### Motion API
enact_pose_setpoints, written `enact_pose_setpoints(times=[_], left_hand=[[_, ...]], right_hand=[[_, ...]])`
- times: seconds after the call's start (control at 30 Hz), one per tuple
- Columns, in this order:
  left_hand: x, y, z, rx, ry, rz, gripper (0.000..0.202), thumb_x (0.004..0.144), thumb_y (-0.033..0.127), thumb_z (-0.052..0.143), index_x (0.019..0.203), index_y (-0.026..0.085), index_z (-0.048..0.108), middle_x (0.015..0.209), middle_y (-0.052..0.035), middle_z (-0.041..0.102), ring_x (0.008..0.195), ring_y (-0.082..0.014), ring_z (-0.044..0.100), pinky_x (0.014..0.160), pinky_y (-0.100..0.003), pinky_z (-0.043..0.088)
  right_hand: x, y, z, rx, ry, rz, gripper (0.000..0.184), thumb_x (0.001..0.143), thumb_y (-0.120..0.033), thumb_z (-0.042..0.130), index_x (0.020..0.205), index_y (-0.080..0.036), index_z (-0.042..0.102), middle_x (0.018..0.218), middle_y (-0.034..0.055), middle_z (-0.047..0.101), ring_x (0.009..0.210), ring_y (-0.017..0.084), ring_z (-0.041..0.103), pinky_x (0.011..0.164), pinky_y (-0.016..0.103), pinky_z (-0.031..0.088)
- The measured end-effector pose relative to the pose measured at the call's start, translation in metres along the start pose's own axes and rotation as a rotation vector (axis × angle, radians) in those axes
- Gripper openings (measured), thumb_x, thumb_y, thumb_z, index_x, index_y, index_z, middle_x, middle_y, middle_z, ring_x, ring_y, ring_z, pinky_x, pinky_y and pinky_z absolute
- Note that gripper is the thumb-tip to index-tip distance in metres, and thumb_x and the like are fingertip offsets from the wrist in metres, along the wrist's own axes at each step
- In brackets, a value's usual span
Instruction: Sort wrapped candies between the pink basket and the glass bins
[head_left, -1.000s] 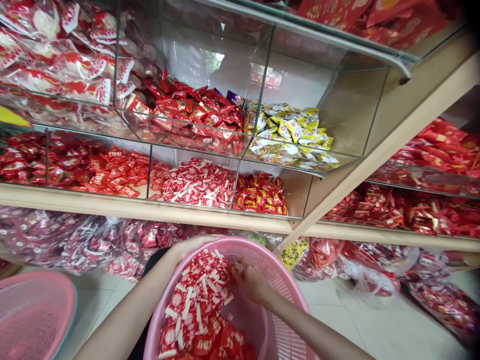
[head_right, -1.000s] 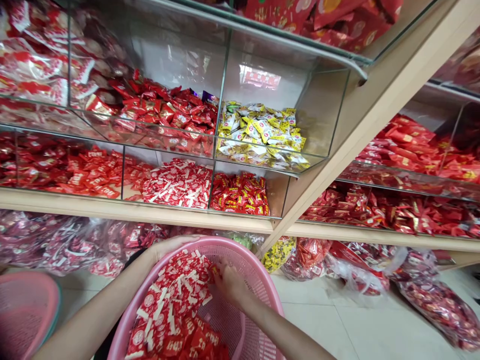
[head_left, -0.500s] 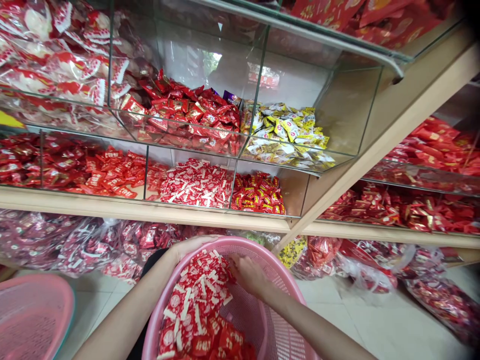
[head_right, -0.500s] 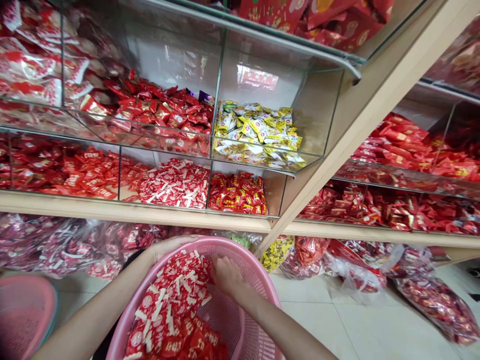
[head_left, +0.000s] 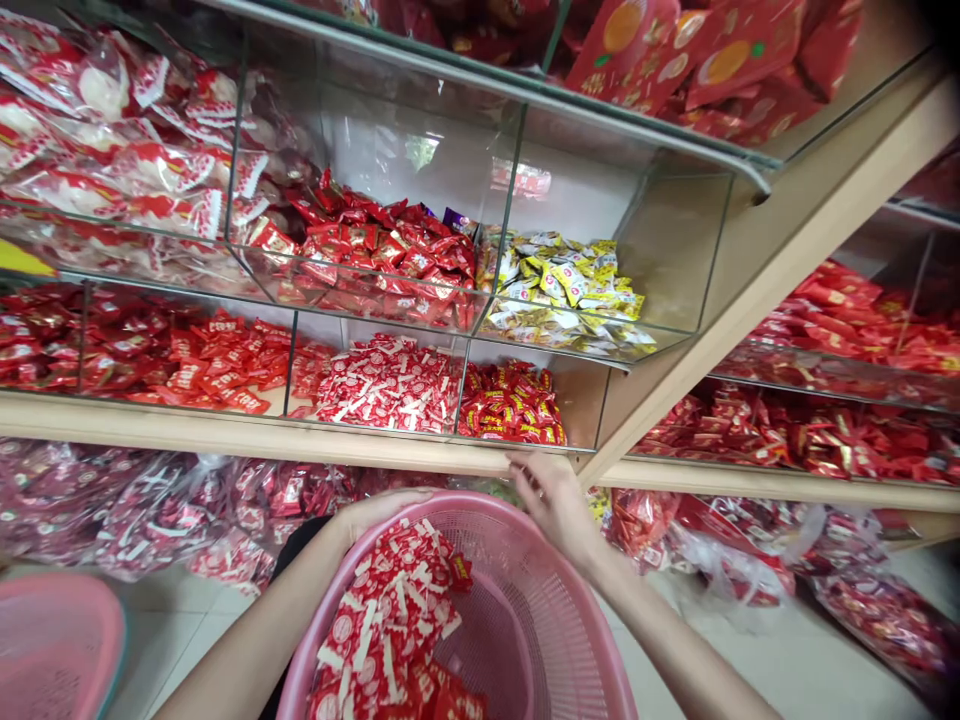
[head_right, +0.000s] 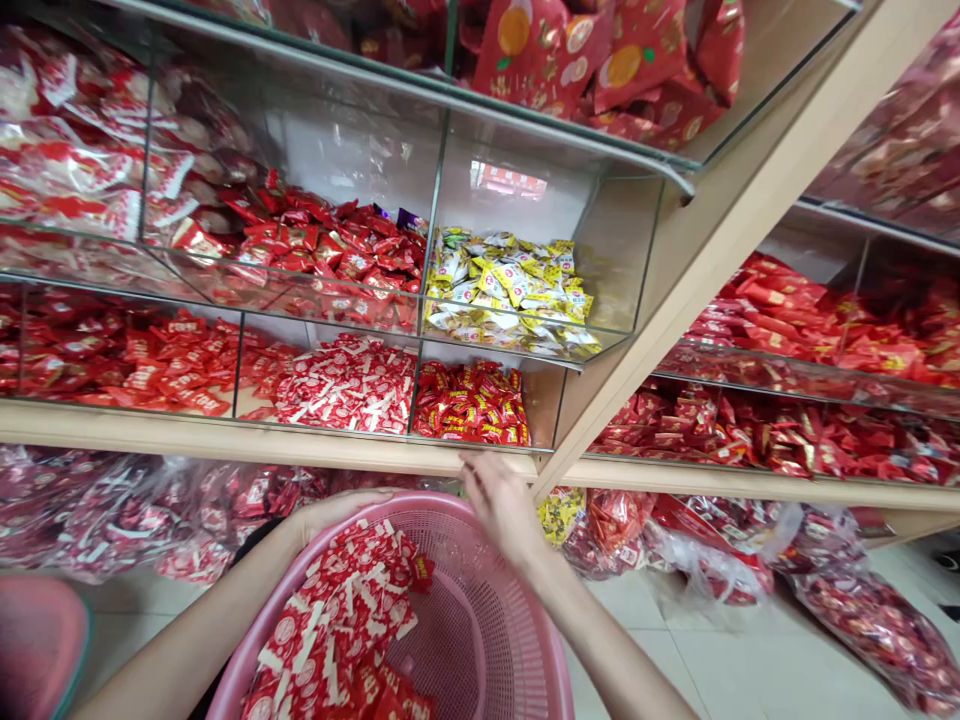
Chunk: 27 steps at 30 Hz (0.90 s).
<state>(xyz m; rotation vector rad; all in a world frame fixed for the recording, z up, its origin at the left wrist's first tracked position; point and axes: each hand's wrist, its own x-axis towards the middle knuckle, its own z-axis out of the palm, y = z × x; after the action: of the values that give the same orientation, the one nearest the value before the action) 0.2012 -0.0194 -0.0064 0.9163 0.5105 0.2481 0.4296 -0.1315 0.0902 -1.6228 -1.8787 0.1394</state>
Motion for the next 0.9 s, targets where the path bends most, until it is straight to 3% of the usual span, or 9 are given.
enact_pose_setpoints(times=[0.07, 0.13, 0.27, 0.4, 0.67, 0.77, 0.9], left_hand=[[0.001, 0.0, 0.001, 0.015, -0.008, -0.001, 0.042, 0.07, 0.029, 0.066, 0.111, 0.017, 0.062, 0.113, -0.0056, 0.064, 0.112, -0.0221, 0.053, 0.101, -0.032, 0.032], [0.0, 0.001, 0.002, 0.032, -0.019, -0.012, 0.044, 0.07, 0.031, 0.065, 0.112, 0.018, 0.061, 0.112, -0.0057, 0.065, 0.111, -0.0223, 0.054, 0.101, -0.032, 0.032], [-0.004, 0.004, 0.005, 0.033, -0.043, -0.043, 0.047, 0.072, 0.035, 0.064, 0.115, 0.017, 0.059, 0.108, -0.0066, 0.066, 0.107, -0.0235, 0.057, 0.099, -0.033, 0.034], [-0.005, 0.004, 0.003, 0.056, -0.035, -0.049, 0.047, 0.073, 0.036, 0.063, 0.115, 0.017, 0.059, 0.111, -0.0074, 0.065, 0.107, -0.0227, 0.057, 0.099, -0.031, 0.034], [0.001, -0.001, -0.005, 0.07, -0.01, -0.009, 0.046, 0.071, 0.036, 0.065, 0.113, 0.017, 0.06, 0.118, -0.0068, 0.061, 0.114, -0.0226, 0.051, 0.103, -0.032, 0.031], [0.0, -0.001, -0.004, 0.053, -0.025, 0.01, 0.044, 0.072, 0.035, 0.065, 0.112, 0.018, 0.061, 0.118, -0.0066, 0.061, 0.113, -0.0226, 0.052, 0.102, -0.033, 0.032], [0.0, 0.0, -0.002, 0.056, -0.013, -0.007, 0.043, 0.072, 0.037, 0.064, 0.111, 0.018, 0.062, 0.115, -0.0064, 0.063, 0.109, -0.023, 0.055, 0.101, -0.033, 0.033]], right_hand=[[0.024, 0.012, -0.018, -0.054, 0.106, -0.017, 0.028, 0.088, -0.03, 0.039, 0.105, -0.019, 0.059, 0.096, 0.0071, 0.062, 0.085, 0.017, 0.057, 0.075, 0.026, 0.042], [0.047, 0.026, -0.029, -0.139, 0.121, 0.008, 0.024, 0.086, -0.028, 0.044, 0.099, -0.018, 0.061, 0.093, 0.0069, 0.062, 0.085, 0.017, 0.056, 0.075, 0.026, 0.041], [0.077, 0.047, -0.037, -0.233, -0.129, 0.067, 0.015, 0.078, -0.023, 0.054, 0.088, -0.018, 0.065, 0.085, 0.005, 0.065, 0.078, 0.015, 0.057, 0.07, 0.024, 0.04], [0.085, 0.054, -0.04, -0.217, -0.29, 0.079, 0.017, 0.071, -0.023, 0.061, 0.088, -0.018, 0.065, 0.078, 0.0019, 0.065, 0.07, 0.013, 0.056, 0.064, 0.021, 0.039], [0.089, 0.06, -0.041, -0.303, -0.358, 0.08, 0.022, 0.064, -0.019, 0.066, 0.086, -0.019, 0.065, 0.073, -0.0003, 0.063, 0.065, 0.011, 0.054, 0.058, 0.019, 0.037], [0.093, 0.054, -0.051, -0.303, -0.336, 0.073, 0.021, 0.066, -0.023, 0.064, 0.086, -0.018, 0.066, 0.07, -0.0002, 0.062, 0.063, 0.011, 0.053, 0.057, 0.02, 0.036], [0.1, 0.043, -0.06, -0.295, -0.187, 0.074, 0.022, 0.07, -0.03, 0.058, 0.089, -0.018, 0.064, 0.073, 0.0004, 0.063, 0.065, 0.013, 0.054, 0.058, 0.021, 0.036]])
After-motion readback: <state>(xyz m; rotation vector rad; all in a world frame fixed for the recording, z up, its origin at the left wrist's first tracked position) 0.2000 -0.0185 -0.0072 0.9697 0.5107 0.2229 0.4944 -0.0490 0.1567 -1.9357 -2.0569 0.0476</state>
